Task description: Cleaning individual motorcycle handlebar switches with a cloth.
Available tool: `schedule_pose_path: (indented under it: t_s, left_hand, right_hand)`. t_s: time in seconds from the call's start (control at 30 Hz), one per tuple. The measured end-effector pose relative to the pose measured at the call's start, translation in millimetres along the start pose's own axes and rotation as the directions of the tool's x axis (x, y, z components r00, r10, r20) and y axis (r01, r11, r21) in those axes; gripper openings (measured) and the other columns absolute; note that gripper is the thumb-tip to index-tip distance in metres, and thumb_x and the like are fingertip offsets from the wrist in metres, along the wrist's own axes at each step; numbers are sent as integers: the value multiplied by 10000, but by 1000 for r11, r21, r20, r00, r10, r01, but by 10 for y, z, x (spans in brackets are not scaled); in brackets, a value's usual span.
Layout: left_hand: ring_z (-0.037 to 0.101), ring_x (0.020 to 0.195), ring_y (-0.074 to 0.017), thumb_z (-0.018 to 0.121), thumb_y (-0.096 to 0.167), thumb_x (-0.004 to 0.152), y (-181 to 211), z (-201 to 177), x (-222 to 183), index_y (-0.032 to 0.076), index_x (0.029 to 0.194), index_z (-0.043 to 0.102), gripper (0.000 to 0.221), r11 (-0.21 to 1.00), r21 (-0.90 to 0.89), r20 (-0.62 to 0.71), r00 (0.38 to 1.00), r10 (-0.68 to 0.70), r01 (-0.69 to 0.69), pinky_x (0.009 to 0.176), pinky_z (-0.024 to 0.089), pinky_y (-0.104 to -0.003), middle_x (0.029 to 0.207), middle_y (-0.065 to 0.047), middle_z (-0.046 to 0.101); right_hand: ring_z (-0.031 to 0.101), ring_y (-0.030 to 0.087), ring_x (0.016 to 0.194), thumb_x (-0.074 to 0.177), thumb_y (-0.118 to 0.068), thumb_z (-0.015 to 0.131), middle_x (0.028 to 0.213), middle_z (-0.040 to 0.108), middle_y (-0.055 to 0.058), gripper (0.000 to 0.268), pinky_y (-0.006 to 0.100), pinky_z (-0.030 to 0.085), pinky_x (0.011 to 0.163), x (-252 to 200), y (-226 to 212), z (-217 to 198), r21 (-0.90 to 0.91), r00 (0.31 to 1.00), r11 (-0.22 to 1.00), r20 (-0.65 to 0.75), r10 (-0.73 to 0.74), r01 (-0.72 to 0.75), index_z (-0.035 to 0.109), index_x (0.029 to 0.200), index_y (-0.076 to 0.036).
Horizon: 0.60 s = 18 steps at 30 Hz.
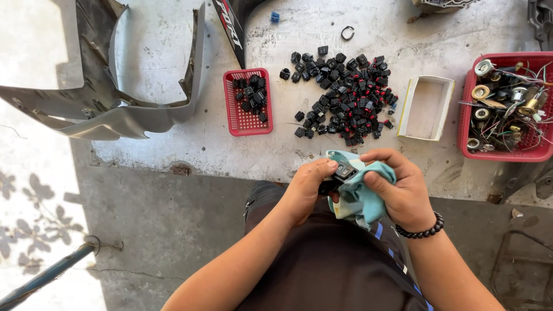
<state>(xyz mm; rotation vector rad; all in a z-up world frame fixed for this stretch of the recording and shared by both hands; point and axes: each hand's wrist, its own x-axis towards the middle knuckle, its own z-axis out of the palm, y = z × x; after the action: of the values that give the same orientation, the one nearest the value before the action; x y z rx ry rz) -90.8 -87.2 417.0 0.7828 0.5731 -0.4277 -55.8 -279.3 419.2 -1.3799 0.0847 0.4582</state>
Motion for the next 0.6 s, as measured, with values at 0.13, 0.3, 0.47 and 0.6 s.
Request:
schedule_pose_path:
  t_s: [0.13,0.3,0.47,0.6]
  left_hand:
    - [635,572,-244,655,269,981,-29,25,44,-3,898,670,284,999,41,38,999,33,-34,505,546,-323,756,-182,635]
    - [615,563,-188,635,239,997,-44,80,31,-12,1016,650,252,998,33,71,996,54,-57,493,558,-298,730,-127,597]
    - [643,495,-220,585,226,1018,-25,1,-5,-9,987,679,254,962,236,132,985,108,-137,465,549,-310,634,-161,603]
    - [618,428,-212,606,171,1001,-25,15,-61,9,998,700,188,950,278,130,985,111,-144,389,522,-281,680,-175,627]
  right_hand:
    - [639,137,354,984,-138,642,760,622,99,196,235,520,266,-30,130,-141,98,998,995,-53,21,-16,557,1059,22]
    - [606,39,441,907,-116,722,559,637,34,209,165,487,350,-73,-324,233,-86,992,989,-53,116,-120,648,1083,-29]
    - [515,6,628,898,-155,773,689,624,-1,216,155,433,505,-115,-446,325,-254,991,960,-98,96,-118,736,1096,-79]
    - [522,10,649,894,-127,770,656,650,22,187,159,459,538,-146,-467,367,-218,989,970,-129,78,-105,779,1070,-65]
